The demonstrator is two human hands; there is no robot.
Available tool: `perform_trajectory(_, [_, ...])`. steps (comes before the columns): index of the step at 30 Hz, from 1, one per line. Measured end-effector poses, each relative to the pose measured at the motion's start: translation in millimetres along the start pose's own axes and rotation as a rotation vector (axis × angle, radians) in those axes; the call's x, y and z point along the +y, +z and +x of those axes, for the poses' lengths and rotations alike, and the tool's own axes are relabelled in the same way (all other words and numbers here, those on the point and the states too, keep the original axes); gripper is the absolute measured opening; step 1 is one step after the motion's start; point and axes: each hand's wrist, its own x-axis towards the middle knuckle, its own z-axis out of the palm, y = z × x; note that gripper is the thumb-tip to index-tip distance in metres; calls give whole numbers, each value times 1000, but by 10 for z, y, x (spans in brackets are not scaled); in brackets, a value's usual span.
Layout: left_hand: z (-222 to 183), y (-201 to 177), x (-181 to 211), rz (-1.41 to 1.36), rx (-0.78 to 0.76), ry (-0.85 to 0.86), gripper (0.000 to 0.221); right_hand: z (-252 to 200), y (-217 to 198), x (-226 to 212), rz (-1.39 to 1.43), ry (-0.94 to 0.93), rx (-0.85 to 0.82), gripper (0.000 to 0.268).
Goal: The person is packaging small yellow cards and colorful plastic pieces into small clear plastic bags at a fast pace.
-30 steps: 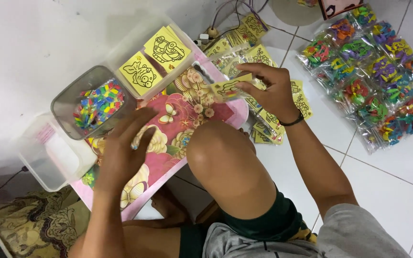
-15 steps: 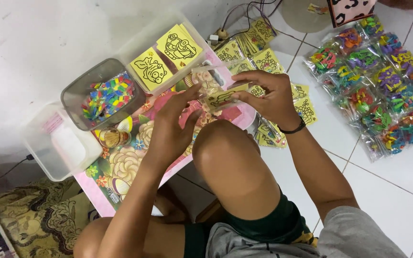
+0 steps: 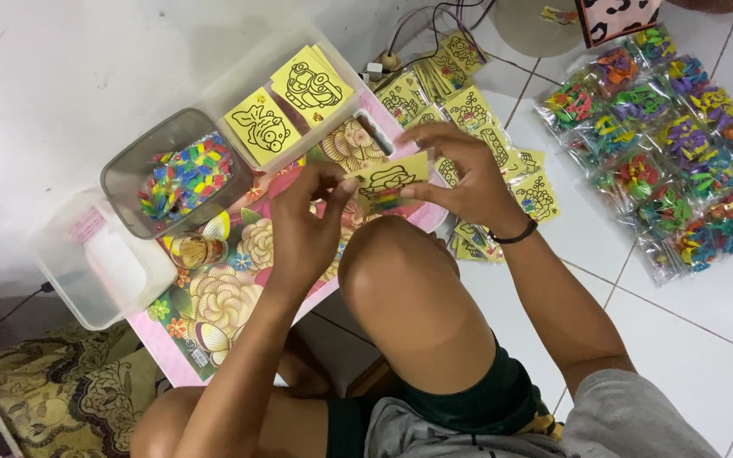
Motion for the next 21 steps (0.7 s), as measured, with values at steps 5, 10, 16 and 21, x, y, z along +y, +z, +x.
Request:
perform_trajectory(5, [60,-28,119,-16,-49,-129,17,-210,-21,498,263,202,171,14])
perform_trajectory(10, [125,-187,213,-43,-124,-224,32,-67,-521,1359,221,342,390,16])
perform_trajectory(16, [167,-390,223,-67,-118,-216,36,-236,-1186,2796,-307,587,531,26])
perform_trajectory(21, [229,-476,202,-82,-106,-275,37,-389,-1282,3283,-586,670,354,52])
